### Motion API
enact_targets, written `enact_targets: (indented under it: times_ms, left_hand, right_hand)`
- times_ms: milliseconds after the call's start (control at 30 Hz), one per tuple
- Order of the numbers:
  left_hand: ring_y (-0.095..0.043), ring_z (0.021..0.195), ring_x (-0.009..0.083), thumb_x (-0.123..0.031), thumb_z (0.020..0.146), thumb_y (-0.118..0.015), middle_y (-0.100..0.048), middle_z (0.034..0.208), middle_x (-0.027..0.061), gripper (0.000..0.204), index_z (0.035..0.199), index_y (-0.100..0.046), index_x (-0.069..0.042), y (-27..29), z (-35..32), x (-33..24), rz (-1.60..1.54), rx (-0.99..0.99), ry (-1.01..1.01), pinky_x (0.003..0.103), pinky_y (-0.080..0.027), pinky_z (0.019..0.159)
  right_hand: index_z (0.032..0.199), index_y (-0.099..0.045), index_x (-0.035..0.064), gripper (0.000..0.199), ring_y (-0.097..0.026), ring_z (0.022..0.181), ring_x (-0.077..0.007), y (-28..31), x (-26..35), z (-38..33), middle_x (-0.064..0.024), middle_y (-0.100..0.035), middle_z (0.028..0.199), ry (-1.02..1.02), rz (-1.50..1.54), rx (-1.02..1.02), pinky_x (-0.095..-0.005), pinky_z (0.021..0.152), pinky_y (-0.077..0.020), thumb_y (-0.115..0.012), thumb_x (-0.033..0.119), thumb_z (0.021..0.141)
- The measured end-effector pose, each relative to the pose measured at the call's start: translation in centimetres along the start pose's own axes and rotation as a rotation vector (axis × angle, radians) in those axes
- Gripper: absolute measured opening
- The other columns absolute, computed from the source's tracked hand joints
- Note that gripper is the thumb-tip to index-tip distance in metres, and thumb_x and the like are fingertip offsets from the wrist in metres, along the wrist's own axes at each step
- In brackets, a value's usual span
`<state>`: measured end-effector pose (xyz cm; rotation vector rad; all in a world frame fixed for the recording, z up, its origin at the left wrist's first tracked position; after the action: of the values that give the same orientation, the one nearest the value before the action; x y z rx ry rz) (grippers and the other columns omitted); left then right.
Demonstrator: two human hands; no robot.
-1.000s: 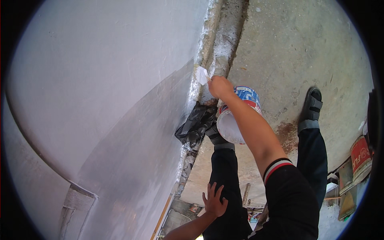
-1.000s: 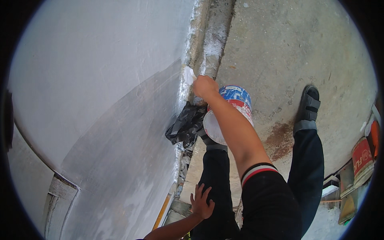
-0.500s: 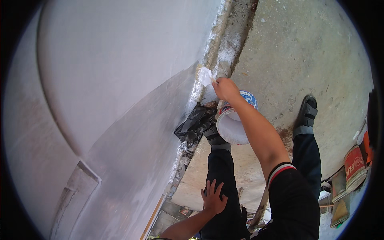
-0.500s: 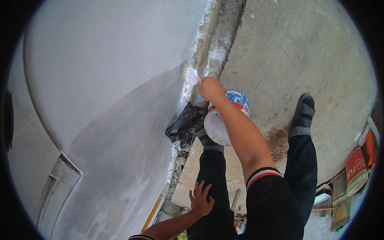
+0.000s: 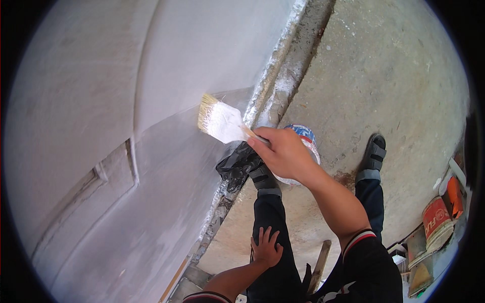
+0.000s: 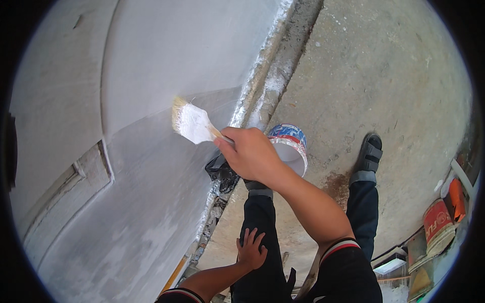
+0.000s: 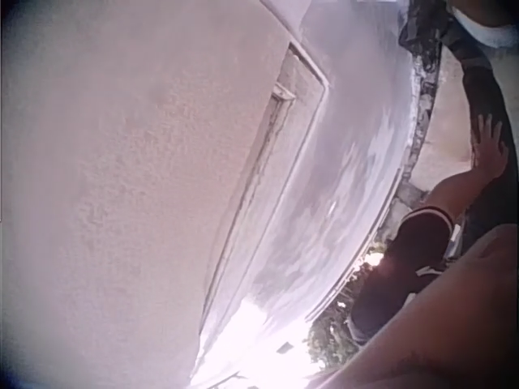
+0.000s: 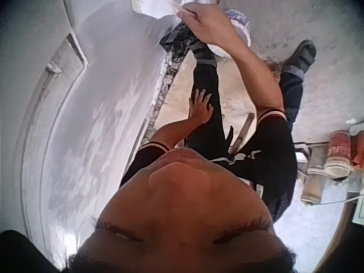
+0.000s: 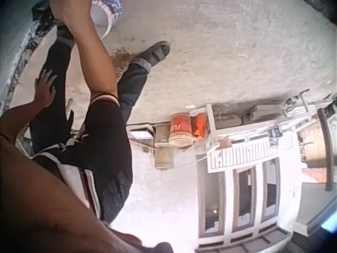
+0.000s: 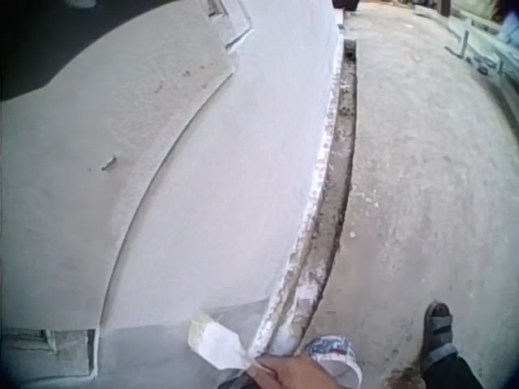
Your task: Painting a wall with a brush and a bucket of white paint.
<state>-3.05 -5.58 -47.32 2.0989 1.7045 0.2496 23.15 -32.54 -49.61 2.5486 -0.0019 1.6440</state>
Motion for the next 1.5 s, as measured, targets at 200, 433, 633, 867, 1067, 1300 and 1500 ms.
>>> enact_targets:
  times_ms: [200,433,633,867,1067,1300,1500]
  left_hand:
    - [-0.016,0.137,0.0319,-0.027,0.080,-0.050,-0.028,0.143,0.0071,0.050,0.129,-0.043,-0.021,-0.6,-0.3,-0.4,0.033,0.000,-0.011,0.064,-0.013,0.102]
    - [-0.017,0.137,0.0300,-0.028,0.080,-0.050,-0.028,0.143,0.0063,0.049,0.129,-0.044,-0.021,-1.2,-0.5,-0.4,0.003,0.001,-0.001,0.063,-0.013,0.103]
    - [-0.017,0.137,0.0297,-0.028,0.081,-0.049,-0.028,0.143,0.0066,0.049,0.129,-0.044,-0.020,-1.5,-0.2,-0.9,-0.009,0.006,0.012,0.062,-0.013,0.104]
    - [-0.016,0.137,0.0292,-0.032,0.080,-0.047,-0.027,0.145,0.0059,0.052,0.130,-0.043,-0.021,-1.9,-0.5,-0.6,-0.019,-0.016,0.022,0.064,-0.013,0.102]
    - [-0.015,0.138,0.0291,-0.032,0.080,-0.046,-0.026,0.145,0.0062,0.052,0.131,-0.043,-0.021,-1.9,-0.6,-0.7,-0.016,-0.001,0.034,0.064,-0.012,0.103]
    - [-0.017,0.137,0.0287,-0.030,0.081,-0.049,-0.026,0.144,0.0060,0.049,0.129,-0.044,-0.021,-1.9,-0.4,-1.1,-0.018,-0.005,0.027,0.062,-0.013,0.104]
    - [-0.016,0.137,0.0289,-0.030,0.081,-0.049,-0.026,0.145,0.0063,0.050,0.129,-0.043,-0.021,-1.8,-0.7,-0.7,-0.018,0.000,0.041,0.062,-0.014,0.104]
  right_hand:
    - [0.097,-0.062,0.0002,0.023,-0.044,0.053,-0.0094,1.2,3.7,-1.9,-0.0078,-0.049,0.061,0.163,0.196,0.059,-0.0256,0.050,-0.0382,-0.057,0.021,0.090]
    - [0.098,-0.061,-0.0014,0.028,-0.044,0.060,-0.0071,0.3,-1.4,0.9,-0.0054,-0.051,0.063,-0.053,0.192,-0.025,-0.0255,0.055,-0.0396,-0.057,0.026,0.090]
    - [0.092,-0.062,-0.0014,0.029,-0.044,0.055,-0.0137,2.1,-0.9,-0.1,-0.0112,-0.051,0.060,-0.059,-0.088,-0.148,-0.0322,0.053,-0.0397,-0.055,0.027,0.090]
    - [0.087,-0.060,-0.0008,0.024,-0.039,0.050,-0.0120,3.4,9.9,-3.4,-0.0104,-0.044,0.054,0.071,-0.027,-0.047,-0.0299,0.048,-0.0364,-0.056,0.023,0.089]
    - [0.094,-0.062,-0.0002,0.022,-0.040,0.053,-0.0063,3.2,8.8,-3.6,-0.0026,-0.050,0.058,0.142,0.108,0.015,-0.0256,0.049,-0.0370,-0.057,0.020,0.090]
    - [0.099,-0.063,0.0008,0.023,-0.044,0.059,-0.0046,1.0,1.7,-0.8,0.0028,-0.051,0.067,0.031,0.264,0.073,-0.0209,0.051,-0.0361,-0.055,0.022,0.092]
    - [0.101,-0.062,0.0003,0.026,-0.039,0.057,-0.0056,0.1,5.1,-1.1,-0.0003,-0.049,0.062,0.073,0.460,0.155,-0.0237,0.051,-0.0360,-0.059,0.024,0.089]
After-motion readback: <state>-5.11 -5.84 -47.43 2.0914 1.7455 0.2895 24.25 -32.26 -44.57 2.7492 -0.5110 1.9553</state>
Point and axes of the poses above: each hand's wrist, its own z-axis towards the middle knuckle, its own y-axis out of the back of the hand, x = y × z, the point moved 5 cm from there along z, towards the middle knuckle
